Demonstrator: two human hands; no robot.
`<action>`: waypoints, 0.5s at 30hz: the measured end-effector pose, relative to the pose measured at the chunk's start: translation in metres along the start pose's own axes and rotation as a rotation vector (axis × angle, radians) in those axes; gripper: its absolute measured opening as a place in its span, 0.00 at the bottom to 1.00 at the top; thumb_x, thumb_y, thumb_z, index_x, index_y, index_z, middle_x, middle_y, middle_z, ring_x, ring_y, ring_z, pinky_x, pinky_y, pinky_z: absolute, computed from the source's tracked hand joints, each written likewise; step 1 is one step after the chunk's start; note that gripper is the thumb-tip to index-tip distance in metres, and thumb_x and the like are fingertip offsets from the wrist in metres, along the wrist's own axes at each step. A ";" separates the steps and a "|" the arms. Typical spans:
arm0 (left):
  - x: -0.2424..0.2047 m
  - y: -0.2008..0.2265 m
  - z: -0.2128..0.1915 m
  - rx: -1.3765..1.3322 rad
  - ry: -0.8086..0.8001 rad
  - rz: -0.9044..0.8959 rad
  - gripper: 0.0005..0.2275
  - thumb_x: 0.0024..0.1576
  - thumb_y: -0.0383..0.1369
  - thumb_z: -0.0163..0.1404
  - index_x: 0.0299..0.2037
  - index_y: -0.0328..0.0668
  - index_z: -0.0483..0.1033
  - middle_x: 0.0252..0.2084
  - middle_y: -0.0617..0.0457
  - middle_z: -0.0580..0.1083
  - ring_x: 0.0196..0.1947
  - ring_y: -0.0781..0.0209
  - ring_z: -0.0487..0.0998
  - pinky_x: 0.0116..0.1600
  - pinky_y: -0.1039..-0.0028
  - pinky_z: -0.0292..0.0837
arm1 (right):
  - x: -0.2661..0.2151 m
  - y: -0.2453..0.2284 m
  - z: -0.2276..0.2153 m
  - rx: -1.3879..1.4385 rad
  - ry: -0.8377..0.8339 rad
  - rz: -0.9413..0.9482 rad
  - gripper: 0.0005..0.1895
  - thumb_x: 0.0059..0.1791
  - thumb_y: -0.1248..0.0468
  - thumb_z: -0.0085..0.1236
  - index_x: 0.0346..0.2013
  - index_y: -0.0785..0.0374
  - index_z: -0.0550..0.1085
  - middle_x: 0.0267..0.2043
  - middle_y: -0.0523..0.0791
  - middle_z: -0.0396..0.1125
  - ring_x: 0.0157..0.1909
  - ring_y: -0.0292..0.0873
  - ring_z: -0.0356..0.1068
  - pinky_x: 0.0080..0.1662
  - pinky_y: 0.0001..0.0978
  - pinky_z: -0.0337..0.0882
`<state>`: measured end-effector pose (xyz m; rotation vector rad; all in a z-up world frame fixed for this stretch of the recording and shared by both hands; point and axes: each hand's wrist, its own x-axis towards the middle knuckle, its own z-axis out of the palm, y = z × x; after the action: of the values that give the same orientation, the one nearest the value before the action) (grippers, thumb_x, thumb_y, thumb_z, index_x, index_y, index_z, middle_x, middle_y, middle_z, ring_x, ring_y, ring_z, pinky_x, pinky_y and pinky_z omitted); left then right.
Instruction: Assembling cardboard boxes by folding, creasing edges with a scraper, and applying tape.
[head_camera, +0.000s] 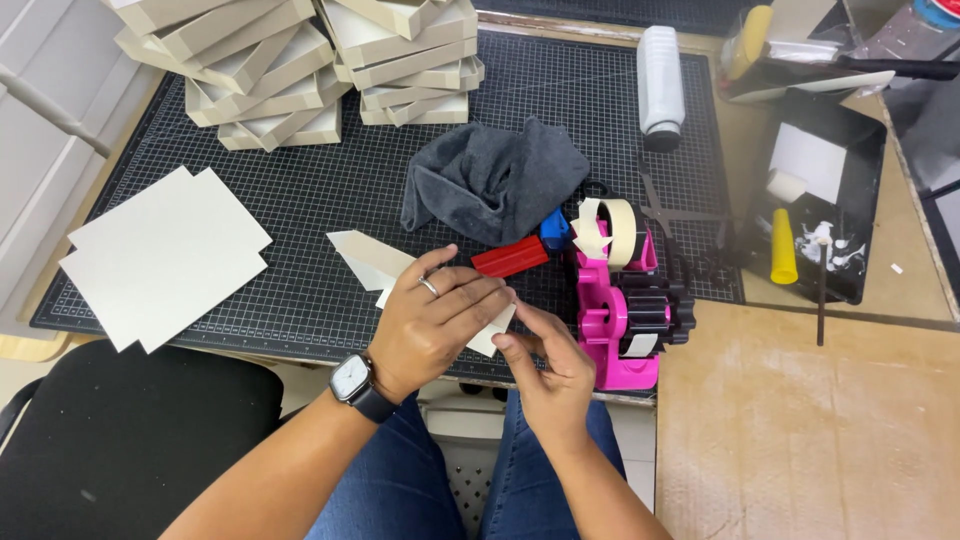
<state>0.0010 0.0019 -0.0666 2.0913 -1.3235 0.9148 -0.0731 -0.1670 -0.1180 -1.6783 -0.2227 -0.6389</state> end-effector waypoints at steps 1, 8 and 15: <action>-0.001 -0.001 0.001 0.005 0.005 0.005 0.12 0.69 0.30 0.40 0.51 0.39 0.79 0.50 0.52 0.80 0.48 0.54 0.79 0.66 0.53 0.65 | 0.000 0.001 0.000 0.004 0.003 0.003 0.18 0.50 0.71 0.62 0.54 0.70 0.74 0.53 0.55 0.73 0.54 0.46 0.76 0.52 0.31 0.83; 0.000 0.001 0.002 -0.020 0.034 0.009 0.14 0.69 0.29 0.37 0.52 0.38 0.79 0.50 0.51 0.80 0.48 0.53 0.79 0.67 0.53 0.65 | 0.001 -0.002 0.000 0.025 -0.005 0.017 0.18 0.50 0.71 0.61 0.55 0.69 0.74 0.53 0.54 0.73 0.56 0.46 0.75 0.54 0.32 0.82; -0.001 0.001 0.003 -0.008 0.063 0.011 0.13 0.69 0.28 0.38 0.52 0.38 0.80 0.50 0.50 0.80 0.48 0.54 0.79 0.68 0.53 0.64 | 0.000 -0.001 0.001 0.020 0.015 0.013 0.17 0.49 0.71 0.63 0.53 0.70 0.75 0.52 0.55 0.73 0.53 0.46 0.76 0.51 0.31 0.83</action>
<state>0.0004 -0.0006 -0.0691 2.0341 -1.3059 0.9705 -0.0733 -0.1661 -0.1174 -1.6537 -0.2068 -0.6371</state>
